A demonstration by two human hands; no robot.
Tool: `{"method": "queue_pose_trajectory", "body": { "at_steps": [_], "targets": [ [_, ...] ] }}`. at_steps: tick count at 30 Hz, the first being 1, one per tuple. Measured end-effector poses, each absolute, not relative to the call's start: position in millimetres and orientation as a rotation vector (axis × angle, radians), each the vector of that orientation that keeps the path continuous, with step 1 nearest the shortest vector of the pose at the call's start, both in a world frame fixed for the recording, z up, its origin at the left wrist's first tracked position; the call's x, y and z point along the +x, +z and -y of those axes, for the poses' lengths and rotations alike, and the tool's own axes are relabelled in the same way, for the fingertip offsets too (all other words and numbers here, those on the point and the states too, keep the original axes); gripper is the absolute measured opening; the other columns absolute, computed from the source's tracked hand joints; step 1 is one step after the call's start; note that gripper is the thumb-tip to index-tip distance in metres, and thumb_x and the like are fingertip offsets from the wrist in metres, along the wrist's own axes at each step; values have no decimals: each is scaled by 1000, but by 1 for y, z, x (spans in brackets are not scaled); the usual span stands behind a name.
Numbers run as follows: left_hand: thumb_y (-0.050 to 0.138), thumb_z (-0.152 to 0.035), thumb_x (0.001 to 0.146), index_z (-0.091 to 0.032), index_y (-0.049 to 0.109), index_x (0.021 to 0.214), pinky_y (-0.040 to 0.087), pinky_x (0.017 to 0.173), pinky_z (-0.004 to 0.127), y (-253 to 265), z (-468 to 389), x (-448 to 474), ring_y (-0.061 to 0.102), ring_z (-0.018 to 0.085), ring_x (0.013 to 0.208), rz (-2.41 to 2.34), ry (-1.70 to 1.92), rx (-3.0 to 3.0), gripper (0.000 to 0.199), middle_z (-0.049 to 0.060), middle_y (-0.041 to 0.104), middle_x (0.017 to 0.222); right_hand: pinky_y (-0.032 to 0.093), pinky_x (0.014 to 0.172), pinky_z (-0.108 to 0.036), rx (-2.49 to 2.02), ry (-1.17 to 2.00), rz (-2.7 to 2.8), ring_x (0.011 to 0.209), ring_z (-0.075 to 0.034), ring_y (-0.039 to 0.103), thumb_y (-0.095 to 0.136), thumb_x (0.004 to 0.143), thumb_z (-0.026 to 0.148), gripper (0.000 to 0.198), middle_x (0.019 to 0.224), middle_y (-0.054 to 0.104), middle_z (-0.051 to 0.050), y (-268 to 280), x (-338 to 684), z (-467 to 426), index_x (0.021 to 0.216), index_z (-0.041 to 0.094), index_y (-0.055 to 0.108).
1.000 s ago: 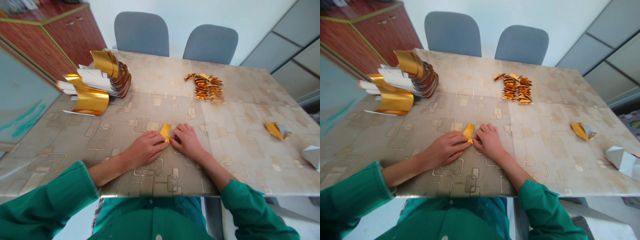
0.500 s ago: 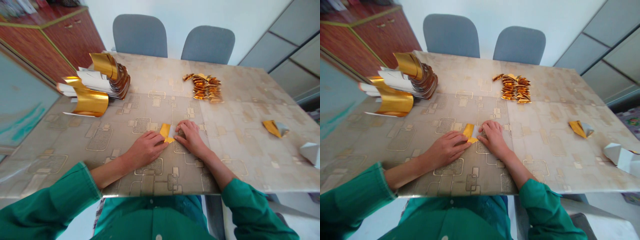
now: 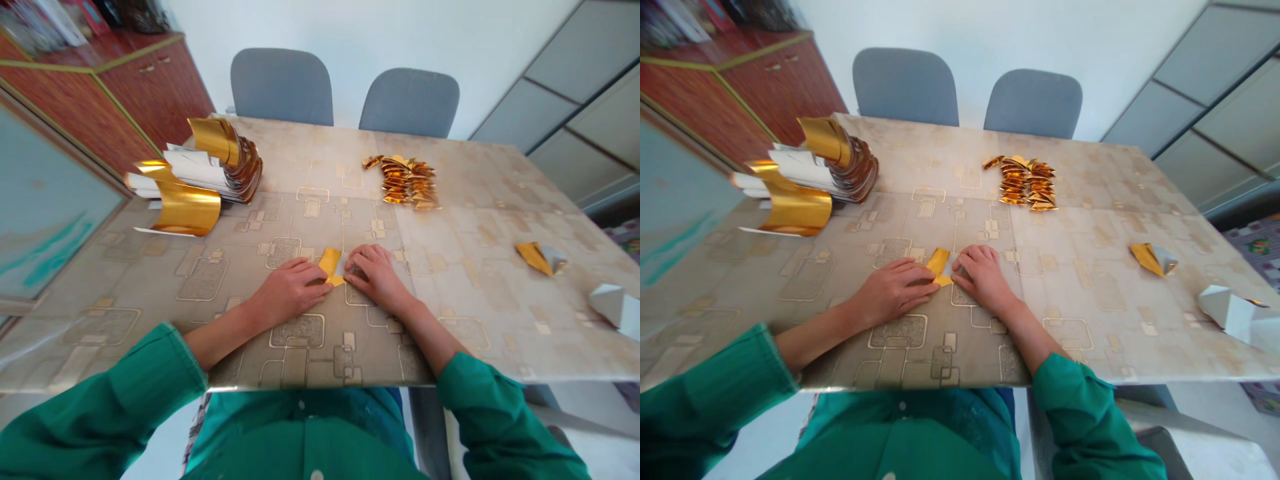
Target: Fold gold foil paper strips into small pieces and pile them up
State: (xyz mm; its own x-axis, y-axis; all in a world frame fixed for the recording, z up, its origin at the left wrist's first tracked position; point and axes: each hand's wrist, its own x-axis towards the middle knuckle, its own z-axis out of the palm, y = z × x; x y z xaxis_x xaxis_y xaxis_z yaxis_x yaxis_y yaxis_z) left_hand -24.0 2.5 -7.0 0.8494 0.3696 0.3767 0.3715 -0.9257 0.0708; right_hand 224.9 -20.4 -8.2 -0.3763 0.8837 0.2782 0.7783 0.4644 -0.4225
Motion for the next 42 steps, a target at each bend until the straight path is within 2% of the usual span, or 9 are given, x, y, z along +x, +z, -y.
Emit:
{"method": "queue_pose_trajectory", "body": {
  "at_steps": [5,8,12,15,19,25,33,38,42],
  "targets": [
    [57,-30,100,-25,73,101,44,100,38,-10,-14,-29,61,18,108,560,-760,-2986,17,-1,73,109,33,97,-41,-1286,141,2409,97,-22,52,64,92,31,10,98,64,-4,-1,221,25,93,22,63],
    [55,-27,100,-21,72,94,47,91,34,-10,-16,-28,61,18,100,562,-755,-2962,19,0,73,107,33,94,-41,-1260,117,2467,96,-23,52,62,93,33,11,97,64,-5,2,220,27,94,22,65],
    [49,-22,102,-17,69,97,49,86,31,-9,-18,-25,61,18,93,536,-628,-2978,22,4,71,99,35,93,-41,-1224,131,2456,95,-22,53,60,95,32,12,98,65,-5,3,223,27,95,23,68],
    [46,-21,103,-16,68,98,49,86,33,-6,-19,-25,61,19,93,498,-551,-2989,23,5,70,96,37,94,-41,-1184,87,2395,103,-23,54,57,95,26,14,110,65,-7,0,224,25,103,24,68],
    [44,-20,103,-17,68,100,49,89,34,-4,-21,-27,61,20,96,491,-556,-3001,24,6,70,98,38,100,-43,-1179,44,2410,116,-25,51,55,95,21,31,131,60,-10,-3,225,22,125,21,60],
    [41,-22,105,-20,68,109,48,88,35,-5,-21,-30,59,19,100,530,-590,-2959,28,3,71,108,36,99,-45,-1226,114,2457,107,-24,55,55,97,27,22,117,67,-7,-4,230,20,116,23,65],
    [40,-20,105,-22,67,119,47,94,36,-10,-20,-41,59,19,106,560,-610,-2970,31,3,72,114,36,98,-44,-1249,154,2468,108,-24,55,56,97,30,24,117,66,-8,-4,231,21,118,23,66],
    [52,-31,101,-21,70,106,43,97,38,-3,-22,-33,60,19,100,627,-588,-2942,22,3,74,105,35,98,-45,-1205,174,2511,103,-24,54,60,94,36,26,110,66,-9,2,231,23,115,21,67],
    [55,-35,100,-22,70,101,43,91,35,2,-26,-25,60,20,95,638,-514,-2951,20,2,72,96,37,94,-43,-1161,196,2547,100,-25,53,61,93,40,26,106,65,-9,5,228,24,109,19,67]
  ]
}}
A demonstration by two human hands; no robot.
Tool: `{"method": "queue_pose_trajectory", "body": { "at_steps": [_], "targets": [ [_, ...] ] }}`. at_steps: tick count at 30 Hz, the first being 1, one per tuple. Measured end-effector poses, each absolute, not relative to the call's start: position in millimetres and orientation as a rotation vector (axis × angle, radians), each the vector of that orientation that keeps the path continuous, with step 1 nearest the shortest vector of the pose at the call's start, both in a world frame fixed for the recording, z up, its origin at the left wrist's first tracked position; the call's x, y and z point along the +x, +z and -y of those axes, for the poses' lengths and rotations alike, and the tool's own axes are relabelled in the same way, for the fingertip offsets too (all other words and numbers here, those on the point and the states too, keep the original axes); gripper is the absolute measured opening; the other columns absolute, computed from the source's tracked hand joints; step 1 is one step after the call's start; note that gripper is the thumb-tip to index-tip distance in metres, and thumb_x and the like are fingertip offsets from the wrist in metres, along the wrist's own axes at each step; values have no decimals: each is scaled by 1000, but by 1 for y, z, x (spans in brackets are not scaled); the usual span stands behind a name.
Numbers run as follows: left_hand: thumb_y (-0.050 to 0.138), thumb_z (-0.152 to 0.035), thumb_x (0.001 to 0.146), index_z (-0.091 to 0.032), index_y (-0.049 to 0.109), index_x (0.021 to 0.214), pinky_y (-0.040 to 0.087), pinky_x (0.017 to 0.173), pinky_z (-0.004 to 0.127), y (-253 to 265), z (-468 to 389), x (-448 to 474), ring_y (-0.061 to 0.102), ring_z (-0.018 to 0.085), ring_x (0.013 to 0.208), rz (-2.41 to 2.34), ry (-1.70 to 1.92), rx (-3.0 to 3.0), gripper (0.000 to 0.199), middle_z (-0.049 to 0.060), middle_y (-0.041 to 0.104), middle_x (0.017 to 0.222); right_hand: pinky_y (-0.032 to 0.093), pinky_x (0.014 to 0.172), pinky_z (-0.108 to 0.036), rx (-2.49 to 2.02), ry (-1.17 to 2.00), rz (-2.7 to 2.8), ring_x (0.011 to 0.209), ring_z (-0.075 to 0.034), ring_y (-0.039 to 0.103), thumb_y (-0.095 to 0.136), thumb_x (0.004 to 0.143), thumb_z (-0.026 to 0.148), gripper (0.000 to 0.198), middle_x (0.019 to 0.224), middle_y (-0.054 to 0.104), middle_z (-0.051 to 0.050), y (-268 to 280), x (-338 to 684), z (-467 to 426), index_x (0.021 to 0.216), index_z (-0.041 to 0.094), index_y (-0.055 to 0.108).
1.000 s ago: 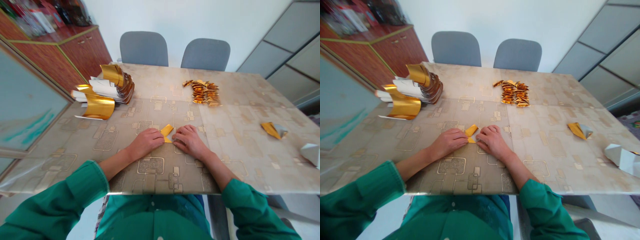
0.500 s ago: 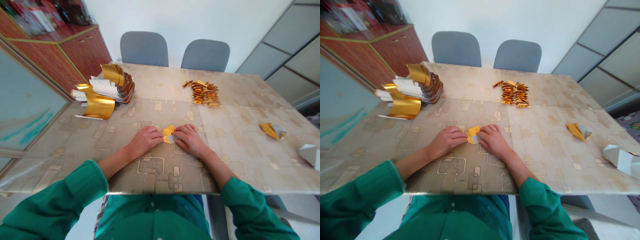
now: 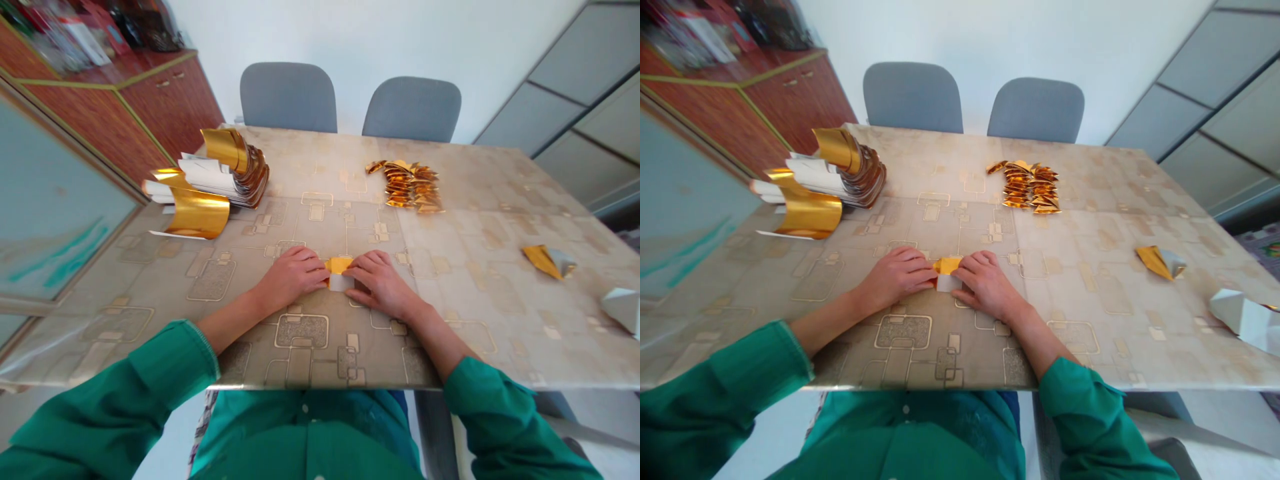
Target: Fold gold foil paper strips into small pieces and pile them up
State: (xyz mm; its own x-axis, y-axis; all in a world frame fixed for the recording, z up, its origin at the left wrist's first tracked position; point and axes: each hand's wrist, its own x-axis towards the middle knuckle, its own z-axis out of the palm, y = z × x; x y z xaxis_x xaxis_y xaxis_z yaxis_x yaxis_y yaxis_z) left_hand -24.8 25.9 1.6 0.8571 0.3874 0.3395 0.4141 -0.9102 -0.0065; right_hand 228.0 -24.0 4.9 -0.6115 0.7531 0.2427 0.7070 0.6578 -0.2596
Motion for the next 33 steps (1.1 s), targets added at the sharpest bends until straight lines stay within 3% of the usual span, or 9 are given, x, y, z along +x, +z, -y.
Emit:
{"method": "queue_pose_trajectory", "body": {
  "at_steps": [5,10,12,20,23,27,31,33],
  "targets": [
    [49,-28,102,-21,69,104,43,88,33,0,-29,-26,60,19,95,543,-462,-2941,21,3,71,97,40,92,-40,-1103,232,2551,104,-24,53,61,93,45,32,113,65,-10,4,228,23,111,18,63],
    [59,-54,93,-18,69,96,44,85,35,5,-17,-21,60,23,94,690,-471,-2934,37,5,70,96,40,90,-38,-1149,165,2560,100,-23,54,56,96,47,32,109,65,-9,4,225,22,108,18,64],
    [65,-56,88,-17,68,91,43,83,36,8,-11,-14,60,24,93,784,-440,-2902,39,7,69,94,40,88,-38,-1172,129,2566,97,-23,54,53,98,47,32,105,66,-9,3,223,21,103,18,65],
    [63,-31,94,-15,65,84,43,69,32,7,-7,1,59,22,83,866,-342,-2845,19,6,65,86,41,83,-35,-1237,138,2508,93,-22,54,48,100,45,32,97,66,-8,0,218,17,98,19,66],
    [57,-17,95,-15,65,86,43,67,31,5,-9,-5,59,20,80,806,-341,-2826,12,5,66,85,42,86,-37,-1160,244,2526,96,-23,53,55,96,48,31,105,65,-9,4,224,18,105,21,66],
    [57,-13,95,-15,66,92,47,71,31,1,-9,-14,62,21,85,776,-399,-2840,10,5,70,92,42,90,-38,-1066,353,2552,104,-23,54,68,89,39,32,115,64,-8,7,230,20,117,22,63],
    [56,-13,96,-15,68,99,50,77,31,-3,-11,-18,64,20,92,754,-508,-2871,13,7,71,105,41,85,-35,-1138,323,2484,95,-20,56,58,95,24,10,102,68,-5,5,225,22,102,22,66],
    [53,-13,97,-16,69,100,51,81,32,-3,-12,-19,64,20,97,746,-543,-2907,16,8,71,110,41,83,-34,-1144,330,2470,93,-20,55,58,95,24,8,99,68,-5,5,222,23,95,22,66]
  ]
}}
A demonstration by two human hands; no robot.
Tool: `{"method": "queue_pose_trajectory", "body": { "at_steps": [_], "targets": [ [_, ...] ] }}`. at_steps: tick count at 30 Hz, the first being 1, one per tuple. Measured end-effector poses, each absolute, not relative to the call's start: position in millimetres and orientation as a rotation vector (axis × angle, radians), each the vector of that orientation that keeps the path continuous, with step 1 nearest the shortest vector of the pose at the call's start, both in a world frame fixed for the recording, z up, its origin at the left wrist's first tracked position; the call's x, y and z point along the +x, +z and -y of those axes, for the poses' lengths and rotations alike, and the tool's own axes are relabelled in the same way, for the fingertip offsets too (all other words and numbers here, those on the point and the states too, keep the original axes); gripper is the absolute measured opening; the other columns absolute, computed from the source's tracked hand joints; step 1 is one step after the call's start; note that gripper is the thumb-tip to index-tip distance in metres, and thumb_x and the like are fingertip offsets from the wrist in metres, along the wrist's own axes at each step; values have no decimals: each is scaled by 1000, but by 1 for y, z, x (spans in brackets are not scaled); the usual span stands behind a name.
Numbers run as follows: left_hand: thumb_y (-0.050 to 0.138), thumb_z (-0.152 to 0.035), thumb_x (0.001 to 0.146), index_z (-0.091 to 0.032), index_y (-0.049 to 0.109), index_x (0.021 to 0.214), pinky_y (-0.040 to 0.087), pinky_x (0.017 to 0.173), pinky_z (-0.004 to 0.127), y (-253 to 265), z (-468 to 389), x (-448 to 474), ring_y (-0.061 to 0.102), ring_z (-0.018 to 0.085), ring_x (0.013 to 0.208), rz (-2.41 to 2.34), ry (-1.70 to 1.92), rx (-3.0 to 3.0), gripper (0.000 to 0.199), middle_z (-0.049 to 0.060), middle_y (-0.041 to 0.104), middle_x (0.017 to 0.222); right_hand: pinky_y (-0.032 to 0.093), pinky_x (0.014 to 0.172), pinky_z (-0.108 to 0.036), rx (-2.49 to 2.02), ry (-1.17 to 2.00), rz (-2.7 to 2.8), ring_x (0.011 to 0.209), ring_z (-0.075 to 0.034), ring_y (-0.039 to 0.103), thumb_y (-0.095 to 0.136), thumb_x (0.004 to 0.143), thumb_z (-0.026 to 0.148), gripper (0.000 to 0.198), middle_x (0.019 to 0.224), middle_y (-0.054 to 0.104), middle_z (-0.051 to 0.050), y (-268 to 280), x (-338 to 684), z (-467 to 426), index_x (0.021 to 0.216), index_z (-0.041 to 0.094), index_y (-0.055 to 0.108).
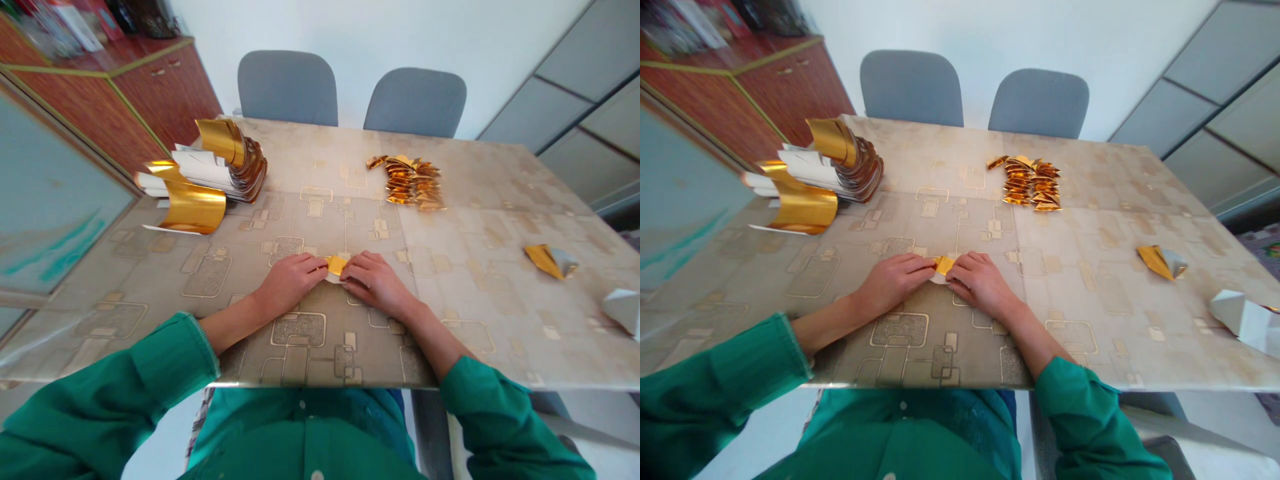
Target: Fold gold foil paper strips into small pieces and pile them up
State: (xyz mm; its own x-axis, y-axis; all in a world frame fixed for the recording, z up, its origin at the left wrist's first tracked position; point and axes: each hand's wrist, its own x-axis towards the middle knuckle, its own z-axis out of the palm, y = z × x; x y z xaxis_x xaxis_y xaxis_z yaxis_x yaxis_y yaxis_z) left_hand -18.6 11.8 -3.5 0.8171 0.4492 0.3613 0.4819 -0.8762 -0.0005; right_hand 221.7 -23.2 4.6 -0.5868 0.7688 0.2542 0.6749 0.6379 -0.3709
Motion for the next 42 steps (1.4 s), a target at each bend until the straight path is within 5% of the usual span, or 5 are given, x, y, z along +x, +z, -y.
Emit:
{"method": "queue_pose_trajectory", "body": {
  "at_steps": [9,24,42],
  "targets": [
    [67,-40,90,-17,65,92,51,92,43,5,3,-16,58,27,109,1041,-620,-3100,24,10,66,120,40,86,-34,-1147,495,2387,92,-19,55,63,94,29,8,98,65,-4,4,222,24,89,22,66],
    [55,-31,98,-15,65,90,48,94,42,-2,7,-3,57,23,103,1224,-666,-2982,20,8,68,113,36,80,-33,-1332,444,2308,88,-20,53,62,92,25,6,89,63,-3,-7,210,19,88,21,61],
    [67,-31,91,-17,66,93,51,87,39,-5,9,-1,57,25,101,1177,-525,-2896,14,7,66,114,35,79,-33,-1283,582,2192,84,-18,51,61,85,12,9,85,60,-1,-15,212,18,84,21,59]
  ]
}}
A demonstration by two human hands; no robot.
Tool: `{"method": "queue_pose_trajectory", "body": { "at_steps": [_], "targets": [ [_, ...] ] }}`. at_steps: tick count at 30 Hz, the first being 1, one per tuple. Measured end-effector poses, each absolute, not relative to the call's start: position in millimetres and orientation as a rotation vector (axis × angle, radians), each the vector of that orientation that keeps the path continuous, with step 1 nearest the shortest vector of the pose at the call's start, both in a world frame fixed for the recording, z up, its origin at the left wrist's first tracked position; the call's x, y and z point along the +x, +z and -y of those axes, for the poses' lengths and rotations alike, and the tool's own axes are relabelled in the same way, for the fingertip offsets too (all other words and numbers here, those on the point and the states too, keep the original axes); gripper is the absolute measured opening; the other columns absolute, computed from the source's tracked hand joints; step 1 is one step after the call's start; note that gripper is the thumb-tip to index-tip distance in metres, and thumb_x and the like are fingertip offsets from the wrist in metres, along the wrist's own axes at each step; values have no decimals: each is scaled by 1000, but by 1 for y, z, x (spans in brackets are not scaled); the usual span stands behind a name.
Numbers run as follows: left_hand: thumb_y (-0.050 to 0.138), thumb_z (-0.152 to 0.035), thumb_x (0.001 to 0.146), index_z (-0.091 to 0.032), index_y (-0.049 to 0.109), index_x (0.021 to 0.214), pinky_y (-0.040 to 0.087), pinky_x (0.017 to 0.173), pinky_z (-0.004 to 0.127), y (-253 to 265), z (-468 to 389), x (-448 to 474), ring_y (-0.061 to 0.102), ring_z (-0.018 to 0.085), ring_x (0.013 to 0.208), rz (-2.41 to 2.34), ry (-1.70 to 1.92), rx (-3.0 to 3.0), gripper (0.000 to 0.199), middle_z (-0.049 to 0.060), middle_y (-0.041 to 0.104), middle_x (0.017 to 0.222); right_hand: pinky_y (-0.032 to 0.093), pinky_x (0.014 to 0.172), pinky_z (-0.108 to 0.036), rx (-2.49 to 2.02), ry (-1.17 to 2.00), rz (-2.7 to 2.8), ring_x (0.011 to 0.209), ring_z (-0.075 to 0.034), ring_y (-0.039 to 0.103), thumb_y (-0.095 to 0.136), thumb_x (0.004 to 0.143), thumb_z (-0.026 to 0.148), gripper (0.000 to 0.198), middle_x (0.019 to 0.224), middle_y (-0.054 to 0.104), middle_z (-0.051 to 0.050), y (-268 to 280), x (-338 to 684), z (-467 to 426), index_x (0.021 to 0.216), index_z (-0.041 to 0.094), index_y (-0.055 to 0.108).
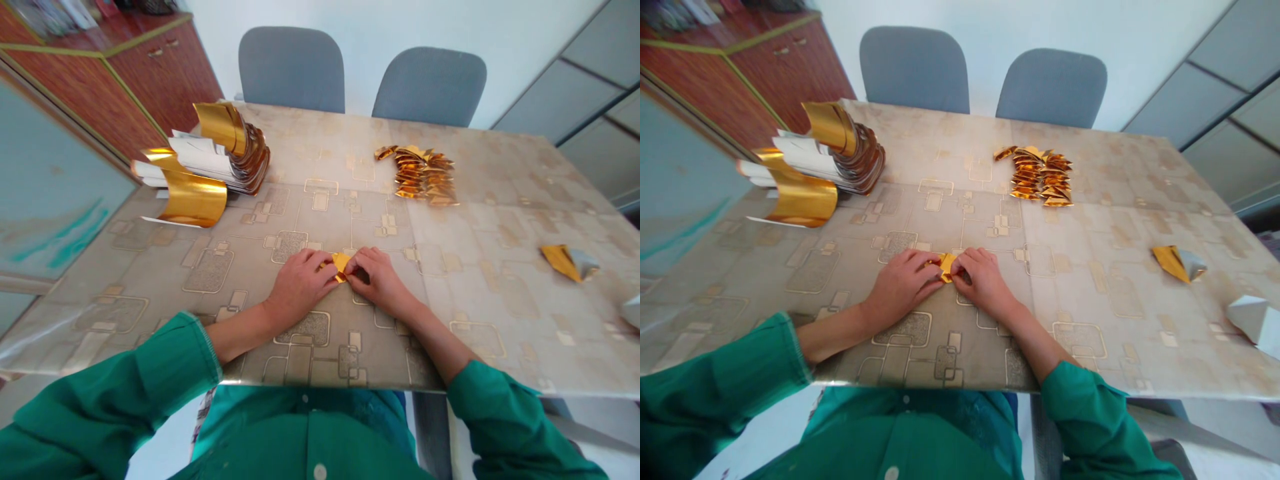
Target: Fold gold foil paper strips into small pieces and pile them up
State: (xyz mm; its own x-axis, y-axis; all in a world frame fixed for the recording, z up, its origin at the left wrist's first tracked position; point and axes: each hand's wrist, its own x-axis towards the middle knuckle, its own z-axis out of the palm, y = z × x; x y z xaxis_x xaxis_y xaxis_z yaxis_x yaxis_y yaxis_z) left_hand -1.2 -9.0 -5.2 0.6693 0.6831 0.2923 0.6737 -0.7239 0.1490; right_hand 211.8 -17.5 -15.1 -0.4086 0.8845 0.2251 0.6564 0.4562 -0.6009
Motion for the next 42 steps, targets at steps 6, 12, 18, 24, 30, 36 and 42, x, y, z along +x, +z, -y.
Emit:
{"method": "queue_pose_trajectory", "body": {
  "at_steps": [6,12,18,24,30,36,42],
  "targets": [
    [64,-18,92,-20,65,115,54,89,38,-8,11,-8,57,25,103,-1039,499,3038,23,10,63,122,36,78,-33,-1243,550,2198,84,-19,52,60,86,13,8,85,61,-2,-14,212,19,85,21,59],
    [60,-20,95,-24,62,126,51,98,45,-9,13,-15,55,27,116,-882,504,3089,32,15,56,131,39,78,-33,-1149,546,2245,83,-19,53,59,85,9,11,86,61,-3,-6,217,19,85,20,58],
    [66,-31,92,-24,60,129,48,103,49,-5,13,-17,51,29,123,-844,392,3018,39,15,51,139,46,83,-34,-993,620,2306,91,-19,56,50,95,13,16,95,64,-6,5,228,20,95,21,65],
    [66,-33,92,-23,61,129,48,101,49,-4,13,-18,50,31,123,-849,379,3015,39,17,50,140,50,90,-40,-913,448,2439,96,-20,58,49,97,16,23,101,67,-8,4,232,23,101,21,71],
    [69,-34,89,-25,60,129,48,101,48,-5,14,-18,51,31,122,-867,391,3000,42,16,50,140,50,97,-45,-837,441,2534,102,-20,60,47,97,13,28,109,67,-9,6,241,24,112,21,69],
    [69,-43,88,-26,56,134,48,100,49,-4,12,-20,49,33,123,-831,314,3019,51,17,48,141,51,93,-42,-821,472,2512,101,-21,59,47,95,12,28,107,67,-10,8,241,23,108,20,70],
    [66,-44,90,-26,55,135,46,102,50,-4,12,-21,49,34,124,-824,337,3014,50,17,40,149,50,86,-39,-875,468,2495,94,-21,55,46,96,14,23,101,66,-9,10,234,25,101,20,69]
  ]
}}
